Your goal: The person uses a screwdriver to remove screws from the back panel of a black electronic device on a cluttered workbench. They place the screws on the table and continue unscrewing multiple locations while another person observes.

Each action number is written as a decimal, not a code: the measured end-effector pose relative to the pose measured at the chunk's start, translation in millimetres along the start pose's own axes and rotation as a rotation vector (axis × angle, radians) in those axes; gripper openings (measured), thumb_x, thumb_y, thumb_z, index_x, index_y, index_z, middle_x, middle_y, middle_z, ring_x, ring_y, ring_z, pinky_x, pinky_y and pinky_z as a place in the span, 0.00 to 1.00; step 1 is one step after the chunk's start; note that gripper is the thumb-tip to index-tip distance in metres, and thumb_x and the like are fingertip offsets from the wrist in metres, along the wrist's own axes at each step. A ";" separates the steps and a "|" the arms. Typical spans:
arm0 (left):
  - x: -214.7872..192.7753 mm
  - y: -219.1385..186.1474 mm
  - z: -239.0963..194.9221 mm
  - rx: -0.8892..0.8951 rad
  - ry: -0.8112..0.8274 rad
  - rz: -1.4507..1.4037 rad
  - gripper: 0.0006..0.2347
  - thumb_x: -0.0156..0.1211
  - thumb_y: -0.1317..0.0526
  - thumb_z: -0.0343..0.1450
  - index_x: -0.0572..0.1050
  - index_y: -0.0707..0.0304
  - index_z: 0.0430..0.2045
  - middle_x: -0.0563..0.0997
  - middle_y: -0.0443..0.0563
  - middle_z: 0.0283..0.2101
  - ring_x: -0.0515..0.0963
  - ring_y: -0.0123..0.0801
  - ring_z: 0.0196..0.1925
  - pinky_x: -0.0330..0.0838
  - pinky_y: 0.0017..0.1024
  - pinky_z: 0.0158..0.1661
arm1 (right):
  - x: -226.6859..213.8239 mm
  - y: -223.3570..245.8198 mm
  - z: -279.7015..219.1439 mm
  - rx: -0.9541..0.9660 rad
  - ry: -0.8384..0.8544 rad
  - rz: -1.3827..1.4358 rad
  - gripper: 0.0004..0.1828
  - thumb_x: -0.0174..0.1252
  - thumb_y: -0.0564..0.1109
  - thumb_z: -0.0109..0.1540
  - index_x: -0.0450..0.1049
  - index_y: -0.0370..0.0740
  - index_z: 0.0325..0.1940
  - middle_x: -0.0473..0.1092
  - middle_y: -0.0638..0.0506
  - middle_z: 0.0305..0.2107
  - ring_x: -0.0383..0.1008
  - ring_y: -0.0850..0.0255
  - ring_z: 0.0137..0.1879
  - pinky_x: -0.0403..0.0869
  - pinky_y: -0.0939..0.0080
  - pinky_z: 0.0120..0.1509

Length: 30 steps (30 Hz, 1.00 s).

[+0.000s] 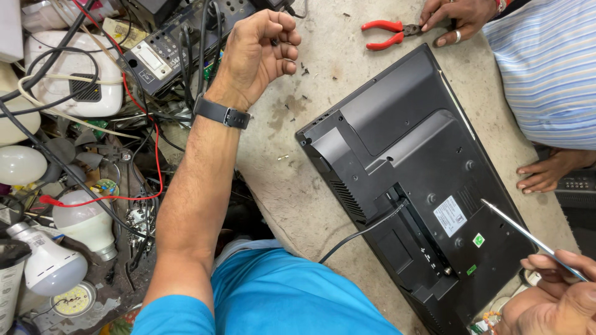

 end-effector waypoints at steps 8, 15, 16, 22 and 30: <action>-9.6 34.9 -2.7 0.461 -0.179 1.245 0.07 0.71 0.60 0.69 0.84 0.61 0.35 0.83 0.47 0.32 0.78 0.24 0.33 0.76 0.27 0.35 | 43.3 56.3 -2.7 -0.113 0.082 0.127 0.21 0.47 0.50 0.80 0.64 0.25 0.49 0.71 0.33 0.37 0.79 0.52 0.40 0.83 0.56 0.51; -10.3 72.6 21.0 0.608 -0.040 1.753 0.05 0.72 0.63 0.65 0.84 0.64 0.29 0.81 0.55 0.33 0.75 0.39 0.38 0.76 0.36 0.35 | 50.8 85.9 -3.5 -0.146 0.107 0.155 0.21 0.50 0.49 0.82 0.62 0.23 0.52 0.69 0.31 0.40 0.78 0.49 0.41 0.84 0.53 0.52; -9.9 75.9 25.0 0.541 -0.007 1.805 0.04 0.72 0.63 0.66 0.84 0.64 0.27 0.80 0.56 0.34 0.75 0.39 0.39 0.76 0.37 0.35 | 49.1 87.9 -4.9 -0.133 0.107 0.150 0.21 0.51 0.49 0.82 0.61 0.23 0.52 0.69 0.31 0.40 0.78 0.48 0.41 0.84 0.53 0.52; -4.1 79.4 25.7 0.750 0.039 2.104 0.02 0.60 0.69 0.67 0.78 0.69 0.25 0.78 0.56 0.34 0.75 0.39 0.43 0.75 0.34 0.36 | 47.1 81.7 -10.4 -0.114 0.130 0.188 0.22 0.49 0.49 0.80 0.63 0.21 0.53 0.69 0.31 0.42 0.76 0.49 0.41 0.82 0.55 0.51; 3.5 68.8 8.1 0.787 -0.035 2.055 0.08 0.60 0.59 0.69 0.75 0.67 0.28 0.76 0.54 0.32 0.75 0.41 0.39 0.73 0.36 0.34 | 52.6 82.5 -7.6 -0.113 0.121 0.228 0.22 0.53 0.49 0.81 0.62 0.20 0.52 0.69 0.30 0.40 0.77 0.48 0.37 0.82 0.57 0.46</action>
Point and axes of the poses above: each hand's wrist, its own z-axis towards the middle knuckle, its own x-axis out of the palm, y = z × x, the point moved 1 cm from there along z, towards the middle knuckle
